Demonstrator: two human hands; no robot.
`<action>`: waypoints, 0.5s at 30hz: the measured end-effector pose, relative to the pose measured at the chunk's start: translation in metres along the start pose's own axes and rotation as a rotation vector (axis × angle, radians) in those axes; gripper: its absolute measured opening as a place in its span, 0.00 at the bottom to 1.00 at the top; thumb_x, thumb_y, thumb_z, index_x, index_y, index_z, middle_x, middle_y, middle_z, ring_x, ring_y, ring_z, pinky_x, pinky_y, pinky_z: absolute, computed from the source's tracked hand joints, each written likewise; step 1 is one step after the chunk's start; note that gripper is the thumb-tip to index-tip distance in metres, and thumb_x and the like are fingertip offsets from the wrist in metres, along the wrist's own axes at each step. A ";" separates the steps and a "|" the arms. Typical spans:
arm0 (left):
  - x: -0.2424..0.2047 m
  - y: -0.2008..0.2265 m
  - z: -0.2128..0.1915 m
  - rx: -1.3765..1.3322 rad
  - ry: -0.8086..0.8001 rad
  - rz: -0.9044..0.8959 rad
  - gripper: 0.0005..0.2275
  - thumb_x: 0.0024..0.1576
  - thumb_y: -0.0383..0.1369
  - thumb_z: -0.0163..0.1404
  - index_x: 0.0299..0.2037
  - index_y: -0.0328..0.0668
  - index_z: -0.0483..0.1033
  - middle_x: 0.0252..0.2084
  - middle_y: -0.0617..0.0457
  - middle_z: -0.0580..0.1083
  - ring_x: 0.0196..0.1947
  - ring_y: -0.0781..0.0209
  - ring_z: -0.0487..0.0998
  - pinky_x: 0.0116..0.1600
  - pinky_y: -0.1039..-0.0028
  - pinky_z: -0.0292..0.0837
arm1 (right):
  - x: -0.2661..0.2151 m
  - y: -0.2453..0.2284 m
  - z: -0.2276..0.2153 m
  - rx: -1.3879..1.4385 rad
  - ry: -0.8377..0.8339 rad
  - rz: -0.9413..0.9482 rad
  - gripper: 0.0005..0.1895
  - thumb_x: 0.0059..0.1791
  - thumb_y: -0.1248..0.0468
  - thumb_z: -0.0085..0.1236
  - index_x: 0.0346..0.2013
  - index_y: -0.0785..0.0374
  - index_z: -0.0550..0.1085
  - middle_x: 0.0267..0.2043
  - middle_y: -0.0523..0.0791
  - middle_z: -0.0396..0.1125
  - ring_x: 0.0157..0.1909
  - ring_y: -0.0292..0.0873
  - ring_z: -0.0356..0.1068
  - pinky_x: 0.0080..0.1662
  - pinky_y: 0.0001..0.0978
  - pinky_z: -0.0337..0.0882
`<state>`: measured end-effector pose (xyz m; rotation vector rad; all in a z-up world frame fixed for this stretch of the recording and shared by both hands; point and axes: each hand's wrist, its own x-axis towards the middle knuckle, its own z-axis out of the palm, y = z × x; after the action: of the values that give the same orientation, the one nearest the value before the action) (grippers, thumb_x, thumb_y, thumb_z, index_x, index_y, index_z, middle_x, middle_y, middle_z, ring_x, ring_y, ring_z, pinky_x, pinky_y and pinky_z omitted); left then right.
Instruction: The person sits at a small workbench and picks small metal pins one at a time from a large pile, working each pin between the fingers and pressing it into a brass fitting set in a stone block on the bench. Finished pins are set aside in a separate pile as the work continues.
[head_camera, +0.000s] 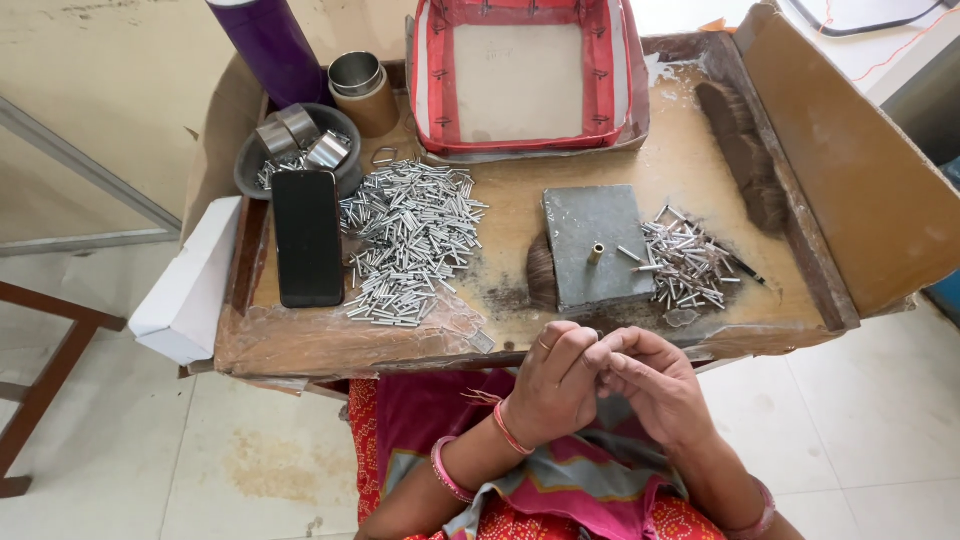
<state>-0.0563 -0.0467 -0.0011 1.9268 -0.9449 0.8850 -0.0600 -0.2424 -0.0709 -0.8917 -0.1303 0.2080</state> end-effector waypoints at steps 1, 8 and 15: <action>-0.001 0.001 -0.001 0.001 -0.002 0.001 0.16 0.53 0.22 0.51 0.53 0.31 0.74 0.47 0.44 0.69 0.48 0.45 0.73 0.55 0.61 0.73 | 0.000 -0.008 0.001 0.002 0.000 -0.001 0.07 0.55 0.70 0.54 0.46 0.73 0.74 0.39 0.48 0.71 0.37 0.36 0.69 0.40 0.30 0.72; -0.006 0.005 -0.003 -0.055 -0.093 0.073 0.13 0.54 0.22 0.51 0.50 0.33 0.72 0.48 0.45 0.69 0.49 0.46 0.72 0.57 0.60 0.73 | -0.011 -0.029 -0.001 -0.140 -0.146 0.085 0.12 0.48 0.78 0.58 0.46 0.76 0.75 0.46 0.51 0.73 0.42 0.41 0.74 0.43 0.34 0.76; 0.000 0.012 -0.012 -0.300 0.007 -0.040 0.13 0.50 0.17 0.54 0.43 0.41 0.77 0.43 0.50 0.71 0.44 0.50 0.73 0.53 0.65 0.73 | -0.019 -0.022 -0.011 -0.183 -0.129 -0.077 0.08 0.49 0.79 0.57 0.42 0.77 0.76 0.44 0.53 0.69 0.39 0.43 0.74 0.39 0.33 0.77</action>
<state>-0.0694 -0.0415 0.0086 1.6789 -0.9721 0.6841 -0.0735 -0.2689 -0.0608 -1.0533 -0.3074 0.1834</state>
